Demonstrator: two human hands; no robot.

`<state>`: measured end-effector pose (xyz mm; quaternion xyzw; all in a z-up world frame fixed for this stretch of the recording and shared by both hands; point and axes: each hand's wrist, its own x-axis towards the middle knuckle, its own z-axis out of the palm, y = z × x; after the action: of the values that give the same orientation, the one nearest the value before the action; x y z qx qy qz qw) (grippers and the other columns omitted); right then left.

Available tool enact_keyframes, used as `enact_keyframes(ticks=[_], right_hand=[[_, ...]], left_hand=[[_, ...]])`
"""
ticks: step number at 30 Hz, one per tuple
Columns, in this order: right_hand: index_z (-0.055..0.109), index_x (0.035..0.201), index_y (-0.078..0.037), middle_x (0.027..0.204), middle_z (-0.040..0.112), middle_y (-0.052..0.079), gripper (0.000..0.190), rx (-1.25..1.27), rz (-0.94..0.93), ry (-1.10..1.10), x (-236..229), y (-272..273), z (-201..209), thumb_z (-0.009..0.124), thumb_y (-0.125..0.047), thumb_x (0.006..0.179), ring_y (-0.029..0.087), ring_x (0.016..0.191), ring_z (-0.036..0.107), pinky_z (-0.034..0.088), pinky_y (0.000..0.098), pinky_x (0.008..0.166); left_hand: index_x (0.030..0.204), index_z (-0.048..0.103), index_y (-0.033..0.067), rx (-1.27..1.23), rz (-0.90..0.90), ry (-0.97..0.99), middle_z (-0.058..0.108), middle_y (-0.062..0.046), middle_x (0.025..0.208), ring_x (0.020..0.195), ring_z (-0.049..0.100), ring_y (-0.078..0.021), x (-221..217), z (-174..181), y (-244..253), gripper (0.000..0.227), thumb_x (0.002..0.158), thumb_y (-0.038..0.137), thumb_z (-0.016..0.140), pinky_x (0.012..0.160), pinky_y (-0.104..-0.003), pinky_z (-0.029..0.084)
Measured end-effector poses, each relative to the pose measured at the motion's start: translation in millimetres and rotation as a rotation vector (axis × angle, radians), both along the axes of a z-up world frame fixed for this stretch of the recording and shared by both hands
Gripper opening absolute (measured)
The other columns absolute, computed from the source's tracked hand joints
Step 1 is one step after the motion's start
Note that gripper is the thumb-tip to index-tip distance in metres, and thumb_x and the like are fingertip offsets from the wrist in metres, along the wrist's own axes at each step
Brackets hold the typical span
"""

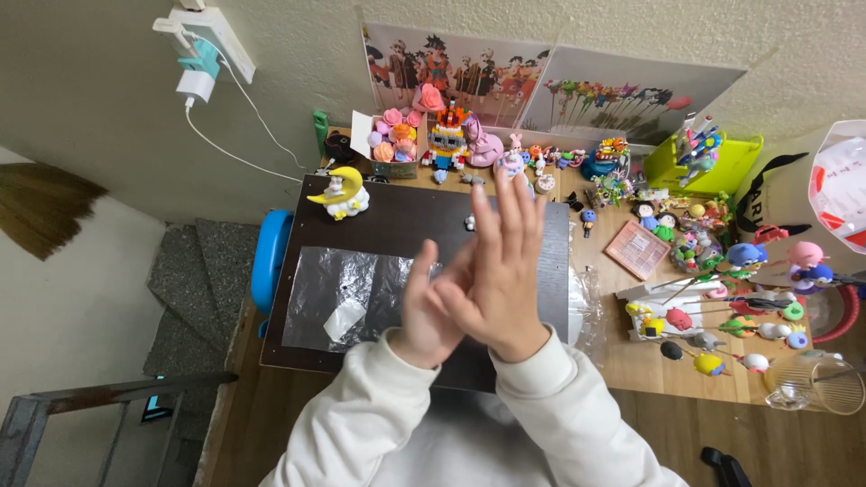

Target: The person takes a small white round object, rolls it into a ball between their palms, and places it inside a small plastic bag. They then pick up a small rectangular cardboard item and a flat white disc, and place them inside the same plastic bag.

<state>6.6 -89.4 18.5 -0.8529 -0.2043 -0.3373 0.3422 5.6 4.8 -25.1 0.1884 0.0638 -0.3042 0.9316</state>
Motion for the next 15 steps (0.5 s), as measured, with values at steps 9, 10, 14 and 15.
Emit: enact_keyframes(ticks=[9,10,14,15], right_hand=[[0.037,0.158,-0.003,0.164,0.03,0.025,0.095,0.208,0.152,-0.01,-15.6,13.4,8.7,0.036,-0.076,0.097,0.047,0.156,0.018,0.008,0.0606,0.129],[0.041,0.152,0.0,0.157,0.036,0.027,0.091,0.235,0.099,-0.164,-6.8,3.0,11.1,0.034,-0.073,0.098,0.047,0.152,0.026,0.013,0.0606,0.129],[0.056,0.125,0.002,0.134,0.054,0.028,0.072,0.225,-0.169,-0.512,7.3,-42.8,0.6,0.038,-0.063,0.099,0.046,0.135,0.043,0.021,0.0627,0.124],[0.056,0.125,0.002,0.134,0.054,0.028,0.072,0.227,-0.171,-0.508,6.5,-47.1,3.2,0.038,-0.063,0.099,0.046,0.135,0.043,0.021,0.0627,0.124]], left_hand=[[0.161,0.025,0.0191,0.103,-0.069,-0.277,0.035,-0.016,0.16,0.146,0.033,-0.029,1.2,-26.3,-13.0,0.073,0.1,0.058,0.032,0.118,-0.045,0.031],[0.157,0.038,0.0131,0.183,-0.075,-0.237,0.048,-0.016,0.152,0.138,0.046,-0.0262,-4.1,-35.0,-18.9,0.063,0.103,0.046,0.04,0.115,-0.04,0.038],[0.16,0.04,0.0083,0.364,-0.174,-0.468,0.058,-0.015,0.144,0.126,0.057,-0.0191,-31.8,18.1,-5.0,0.061,0.104,0.031,0.049,0.105,-0.035,0.05],[0.16,0.04,0.0083,0.366,-0.176,-0.464,0.058,-0.015,0.144,0.126,0.057,-0.0191,-30.9,12.9,-5.3,0.061,0.104,0.031,0.049,0.105,-0.035,0.05]])
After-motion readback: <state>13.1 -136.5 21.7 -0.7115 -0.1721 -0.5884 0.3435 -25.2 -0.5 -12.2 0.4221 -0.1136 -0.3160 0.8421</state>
